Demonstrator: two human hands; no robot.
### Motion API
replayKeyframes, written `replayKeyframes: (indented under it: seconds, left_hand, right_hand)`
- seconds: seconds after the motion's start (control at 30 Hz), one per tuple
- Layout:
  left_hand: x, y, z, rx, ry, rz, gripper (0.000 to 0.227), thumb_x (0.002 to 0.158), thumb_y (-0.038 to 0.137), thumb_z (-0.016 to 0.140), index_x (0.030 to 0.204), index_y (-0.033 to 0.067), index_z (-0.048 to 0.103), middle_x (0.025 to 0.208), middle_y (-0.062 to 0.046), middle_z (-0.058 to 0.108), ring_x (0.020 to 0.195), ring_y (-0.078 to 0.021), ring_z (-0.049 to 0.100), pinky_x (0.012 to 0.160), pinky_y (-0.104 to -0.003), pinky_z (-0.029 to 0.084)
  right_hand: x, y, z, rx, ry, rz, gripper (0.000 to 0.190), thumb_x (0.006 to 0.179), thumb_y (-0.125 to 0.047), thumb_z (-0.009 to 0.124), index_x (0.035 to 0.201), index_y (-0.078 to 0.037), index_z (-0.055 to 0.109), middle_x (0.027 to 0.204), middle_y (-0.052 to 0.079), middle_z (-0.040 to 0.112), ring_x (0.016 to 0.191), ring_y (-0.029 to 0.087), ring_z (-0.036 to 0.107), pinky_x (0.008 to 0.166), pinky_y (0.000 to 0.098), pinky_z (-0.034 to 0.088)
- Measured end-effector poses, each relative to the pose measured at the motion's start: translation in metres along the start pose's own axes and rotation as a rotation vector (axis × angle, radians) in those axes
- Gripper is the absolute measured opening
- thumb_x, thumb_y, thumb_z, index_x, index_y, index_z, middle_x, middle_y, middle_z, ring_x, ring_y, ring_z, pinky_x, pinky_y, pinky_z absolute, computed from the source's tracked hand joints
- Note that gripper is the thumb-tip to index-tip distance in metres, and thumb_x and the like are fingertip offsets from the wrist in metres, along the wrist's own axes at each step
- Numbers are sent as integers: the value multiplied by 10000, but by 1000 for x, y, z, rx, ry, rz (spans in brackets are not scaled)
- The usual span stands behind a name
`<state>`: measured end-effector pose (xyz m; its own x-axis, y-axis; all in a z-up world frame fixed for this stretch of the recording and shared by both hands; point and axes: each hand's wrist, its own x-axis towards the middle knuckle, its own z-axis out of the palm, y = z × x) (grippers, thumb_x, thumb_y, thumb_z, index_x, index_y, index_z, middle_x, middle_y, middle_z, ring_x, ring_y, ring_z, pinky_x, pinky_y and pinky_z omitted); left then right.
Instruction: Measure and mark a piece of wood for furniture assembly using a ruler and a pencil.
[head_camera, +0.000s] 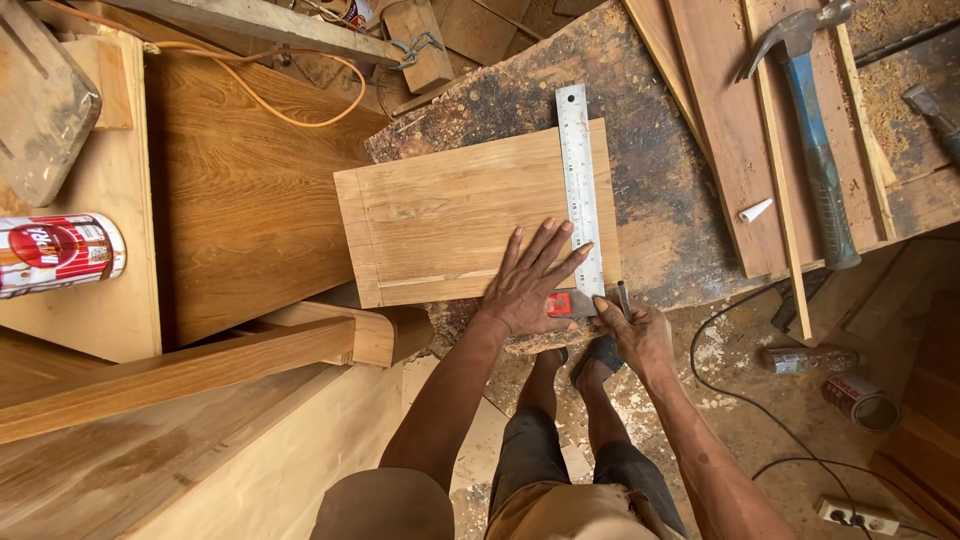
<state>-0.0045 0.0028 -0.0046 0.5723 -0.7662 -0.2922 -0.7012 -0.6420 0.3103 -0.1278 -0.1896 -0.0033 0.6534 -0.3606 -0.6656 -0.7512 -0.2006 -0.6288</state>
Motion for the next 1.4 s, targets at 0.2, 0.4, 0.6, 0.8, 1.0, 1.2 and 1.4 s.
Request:
replayKeyframes:
  seconds: [0.2, 0.4, 0.6, 0.8, 1.0, 1.2, 1.4]
  left_hand:
    - [-1, 1, 2, 6, 4, -1, 1258, 669, 813, 728, 1650, 324, 109, 1735, -80, 26, 1601, -302, -17, 1265, -579, -19]
    - [1, 1, 1, -17, 8, -2, 1264, 657, 791, 748, 1648, 323, 119, 1734, -79, 29, 1599, -304, -17, 1265, -584, -13]
    - [1, 2, -1, -7, -5, -4, 1265, 660, 782, 758, 1649, 326, 114, 1734, -74, 24, 1599, -301, -20, 1264, -584, -10]
    - [1, 2, -3, -35, -21, -5, 1265, 666, 756, 772, 1650, 325, 104, 1735, -76, 8, 1599, -304, -31, 1264, -590, -11]
    - [3, 1, -1, -22, -36, -5, 1278, 665, 740, 788, 1651, 315, 94, 1733, -79, 0, 1598, -305, -38, 1263, -592, -19]
    - [4, -2, 6, -58, -37, -3, 1298, 657, 699, 811, 1654, 288, 88, 1733, -99, -10, 1599, -309, -40, 1265, -588, -25]
    - [2, -1, 1, -54, -33, -5, 1301, 649, 713, 806, 1654, 288, 97, 1734, -92, 5, 1601, -302, -30, 1266, -582, -24]
  right_hand:
    - [-5, -15, -12, 218, -106, -26, 234, 907, -319, 777, 1013, -110, 788, 649, 78, 726, 444, 114, 545, 467, 251, 431]
    - [0, -15, -12, 199, -135, -70, 248, 852, -263, 817, 1014, -78, 780, 492, 85, 623, 371, 129, 538, 440, 232, 396]
    - [-5, -21, -15, 335, -150, -58, 246, 863, -225, 818, 1041, -60, 776, 619, 85, 718, 482, 92, 610, 507, 210, 445]
    - [-4, -19, -15, 353, -167, -63, 263, 856, -229, 822, 1040, -48, 773, 610, 104, 712, 484, 116, 633, 512, 215, 466]
    - [4, -9, -12, 314, -165, -79, 193, 861, -210, 810, 971, -56, 775, 559, 108, 689, 351, 118, 565, 377, 198, 397]
    - [19, 19, -1, 266, -197, -73, 200, 871, -228, 810, 973, -60, 773, 633, 119, 727, 326, 116, 557, 337, 211, 392]
    - [12, 14, -2, 397, -206, -51, 239, 888, -191, 788, 1050, -21, 741, 667, 124, 734, 408, 104, 616, 349, 195, 419]
